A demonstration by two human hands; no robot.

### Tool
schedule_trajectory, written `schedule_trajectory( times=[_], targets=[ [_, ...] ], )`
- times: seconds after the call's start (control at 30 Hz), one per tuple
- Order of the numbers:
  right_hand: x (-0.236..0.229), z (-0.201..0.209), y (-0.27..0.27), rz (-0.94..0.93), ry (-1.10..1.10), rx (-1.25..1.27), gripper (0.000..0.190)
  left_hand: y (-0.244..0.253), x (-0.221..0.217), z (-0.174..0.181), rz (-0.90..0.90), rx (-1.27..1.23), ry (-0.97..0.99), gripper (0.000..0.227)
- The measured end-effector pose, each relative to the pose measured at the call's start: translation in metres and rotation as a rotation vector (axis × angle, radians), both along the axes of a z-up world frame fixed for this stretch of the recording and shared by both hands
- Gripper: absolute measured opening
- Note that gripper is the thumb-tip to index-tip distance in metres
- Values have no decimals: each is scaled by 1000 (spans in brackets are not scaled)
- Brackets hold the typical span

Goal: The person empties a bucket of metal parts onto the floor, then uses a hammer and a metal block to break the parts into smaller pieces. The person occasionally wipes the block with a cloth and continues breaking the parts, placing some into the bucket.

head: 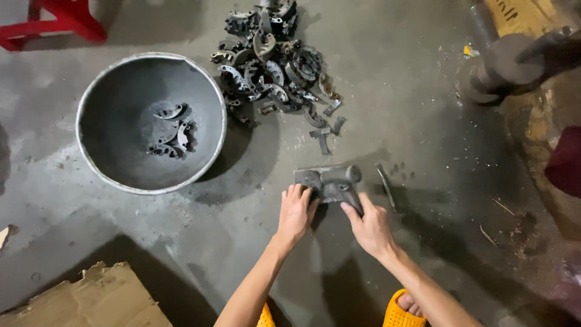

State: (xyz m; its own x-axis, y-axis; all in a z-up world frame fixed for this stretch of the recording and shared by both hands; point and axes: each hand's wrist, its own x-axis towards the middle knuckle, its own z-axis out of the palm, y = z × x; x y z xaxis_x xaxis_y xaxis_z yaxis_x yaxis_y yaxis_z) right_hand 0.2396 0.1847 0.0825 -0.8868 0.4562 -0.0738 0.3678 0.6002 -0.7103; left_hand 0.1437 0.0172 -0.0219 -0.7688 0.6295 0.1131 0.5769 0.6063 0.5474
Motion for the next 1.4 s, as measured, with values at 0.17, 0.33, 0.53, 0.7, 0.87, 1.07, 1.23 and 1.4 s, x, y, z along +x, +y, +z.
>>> schedule_trajectory(
  times=[0.17,0.33,0.53,0.7,0.87,1.07,1.23,1.4],
  targets=[
    [-5,-8,-12,-45,342,165,24,1,-3,-4,1,25,15,28],
    [-16,-42,9,160,166,162,18,3,-5,2,10,32,58,24],
    [-39,28,-10,33,266,105,24,-1,0,7,6,62,84,23],
    [-3,-77,18,152,210,143,20,0,1,12,1,57,111,22],
    [-46,35,-9,94,179,70,29,-5,3,10,1,59,120,27],
    [-18,-34,19,67,432,316,47,-7,3,6,-19,80,98,23],
    [-45,-43,64,80,-9,171,45,-26,-15,-9,-98,31,169,27],
    [-46,-47,110,-96,-508,240,49,-91,-78,-6,-142,-70,398,33]
  ],
)
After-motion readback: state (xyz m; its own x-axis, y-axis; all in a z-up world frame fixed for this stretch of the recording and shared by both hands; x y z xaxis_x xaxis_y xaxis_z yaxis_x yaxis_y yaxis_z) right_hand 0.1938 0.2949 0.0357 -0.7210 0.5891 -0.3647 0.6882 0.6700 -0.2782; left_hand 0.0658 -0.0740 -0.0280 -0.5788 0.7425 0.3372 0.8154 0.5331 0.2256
